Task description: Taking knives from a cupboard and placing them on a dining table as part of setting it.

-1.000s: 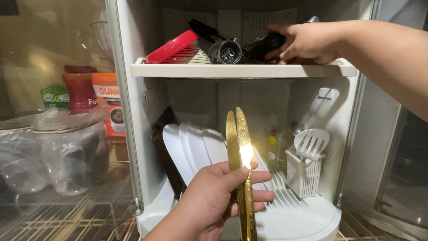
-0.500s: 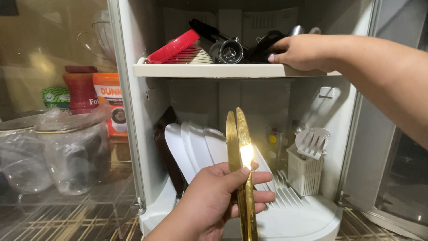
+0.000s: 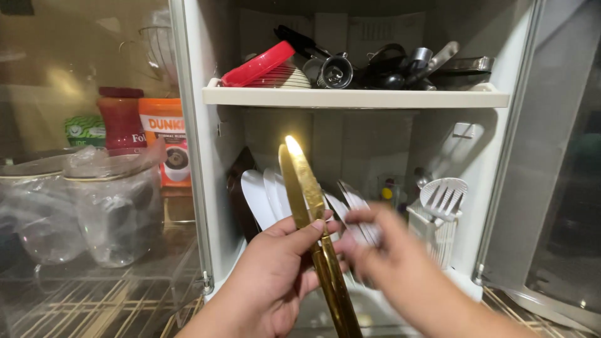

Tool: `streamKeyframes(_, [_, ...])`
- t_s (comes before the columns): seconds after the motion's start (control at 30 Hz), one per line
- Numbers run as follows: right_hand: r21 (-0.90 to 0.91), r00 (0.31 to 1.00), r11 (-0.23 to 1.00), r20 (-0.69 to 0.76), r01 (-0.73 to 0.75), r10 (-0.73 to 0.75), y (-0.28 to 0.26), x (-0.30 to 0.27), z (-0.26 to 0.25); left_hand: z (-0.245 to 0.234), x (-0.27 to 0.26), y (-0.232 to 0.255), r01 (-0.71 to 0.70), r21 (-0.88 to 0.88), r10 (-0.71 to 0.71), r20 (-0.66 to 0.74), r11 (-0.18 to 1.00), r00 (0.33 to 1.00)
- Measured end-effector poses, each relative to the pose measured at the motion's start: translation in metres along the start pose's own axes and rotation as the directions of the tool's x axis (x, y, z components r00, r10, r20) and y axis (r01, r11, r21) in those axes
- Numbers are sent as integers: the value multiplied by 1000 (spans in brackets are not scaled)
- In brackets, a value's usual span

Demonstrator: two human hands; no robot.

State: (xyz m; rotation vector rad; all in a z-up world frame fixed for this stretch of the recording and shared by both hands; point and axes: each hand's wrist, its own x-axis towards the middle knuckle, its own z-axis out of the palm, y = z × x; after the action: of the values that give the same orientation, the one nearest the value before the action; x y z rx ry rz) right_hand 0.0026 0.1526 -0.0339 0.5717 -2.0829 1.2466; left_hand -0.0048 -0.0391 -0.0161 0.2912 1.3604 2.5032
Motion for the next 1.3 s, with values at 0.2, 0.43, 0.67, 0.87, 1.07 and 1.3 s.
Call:
streamKeyframes(0.2, [220, 680, 717, 579, -662, 450, -3, -40, 14, -11, -14, -6, 77, -27, -78, -63, 997, 995])
streamKeyframes(0.43, [298, 469, 386, 728, -873, 499, -16, -76, 14, -2, -44, -11, 162, -56, -165, -57, 985, 985])
streamKeyframes(0.67, [313, 538, 486, 719, -816, 440, -9, -100, 6, 8, -67, -21, 108, 21, -109, 24, 994, 994])
streamKeyframes(0.87, [161, 474, 678, 826, -718, 305, -44, -73, -32, -13, -60, -59, -55, 66, 37, 250, 996, 968])
streamKeyframes(1.07, [-222, 992, 974, 128, 45, -17, -35, 94, -159, 61, -103, -42, 53, -37, -58, -162, 998, 985])
streamKeyframes(1.3, [-677, 998, 733, 26, 61, -60, 61, 293, -183, 51, -119, -64, 115, 6, -114, -84, 993, 990])
